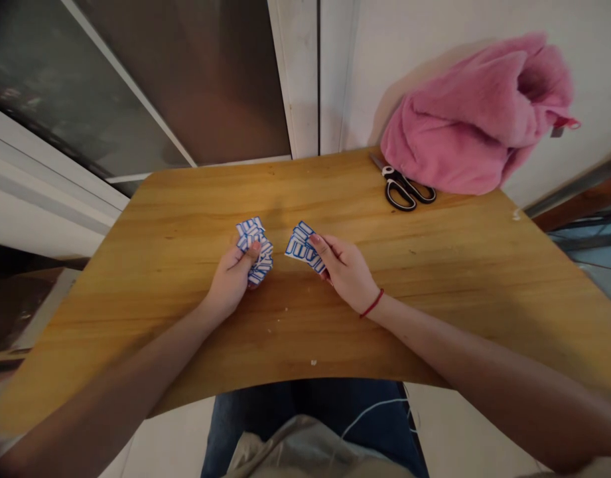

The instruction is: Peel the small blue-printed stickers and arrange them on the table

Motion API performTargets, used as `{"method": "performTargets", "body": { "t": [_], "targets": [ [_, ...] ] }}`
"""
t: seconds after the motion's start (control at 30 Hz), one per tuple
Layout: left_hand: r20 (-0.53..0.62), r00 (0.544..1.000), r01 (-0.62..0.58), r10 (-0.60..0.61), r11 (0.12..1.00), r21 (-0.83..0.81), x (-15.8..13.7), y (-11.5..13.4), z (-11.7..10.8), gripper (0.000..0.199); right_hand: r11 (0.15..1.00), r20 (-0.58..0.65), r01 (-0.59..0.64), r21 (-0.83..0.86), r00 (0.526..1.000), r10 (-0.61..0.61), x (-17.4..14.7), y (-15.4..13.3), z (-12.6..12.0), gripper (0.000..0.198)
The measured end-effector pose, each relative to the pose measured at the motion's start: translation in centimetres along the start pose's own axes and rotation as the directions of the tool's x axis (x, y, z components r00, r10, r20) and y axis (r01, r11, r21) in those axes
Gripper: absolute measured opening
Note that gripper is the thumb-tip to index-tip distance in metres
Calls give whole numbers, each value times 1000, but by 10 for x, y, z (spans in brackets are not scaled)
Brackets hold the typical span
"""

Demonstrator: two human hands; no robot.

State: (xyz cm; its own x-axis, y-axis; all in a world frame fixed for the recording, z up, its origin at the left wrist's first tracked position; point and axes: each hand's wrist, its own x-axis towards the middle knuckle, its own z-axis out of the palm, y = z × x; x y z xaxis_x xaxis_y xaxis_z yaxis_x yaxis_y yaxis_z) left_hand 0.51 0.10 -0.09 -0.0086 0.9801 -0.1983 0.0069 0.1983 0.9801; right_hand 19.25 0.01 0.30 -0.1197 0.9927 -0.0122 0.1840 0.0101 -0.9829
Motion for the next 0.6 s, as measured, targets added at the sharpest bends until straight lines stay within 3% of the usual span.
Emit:
{"method": "performTargets", "body": {
  "t": [0.07,0.17,0.27,0.37,0.47,0.6],
  "targets": [
    [102,990,102,-94,992,-79,-7,1,9,28,990,-14,86,-110,996,-88,-3,0,0,41],
    [284,930,288,-235,944,-163,-20,2,22,25,937,17,197,-289,980,-201,-8,-2,2,47],
    [328,896,373,-299,908,-191,-26,2,27,19,900,33,238,-366,969,-244,-10,-3,3,50],
    [255,900,392,-354,912,-118,-26,1,25,17,894,23,236,-380,969,-246,-8,-1,4,53],
    [252,890,403,-380,914,-47,-25,-1,24,29,885,42,231,-405,971,-234,-6,3,5,54],
    [327,921,236,-214,971,-28,-27,-2,25,40,853,140,267,-449,963,-229,-7,7,6,54]
  ]
}}
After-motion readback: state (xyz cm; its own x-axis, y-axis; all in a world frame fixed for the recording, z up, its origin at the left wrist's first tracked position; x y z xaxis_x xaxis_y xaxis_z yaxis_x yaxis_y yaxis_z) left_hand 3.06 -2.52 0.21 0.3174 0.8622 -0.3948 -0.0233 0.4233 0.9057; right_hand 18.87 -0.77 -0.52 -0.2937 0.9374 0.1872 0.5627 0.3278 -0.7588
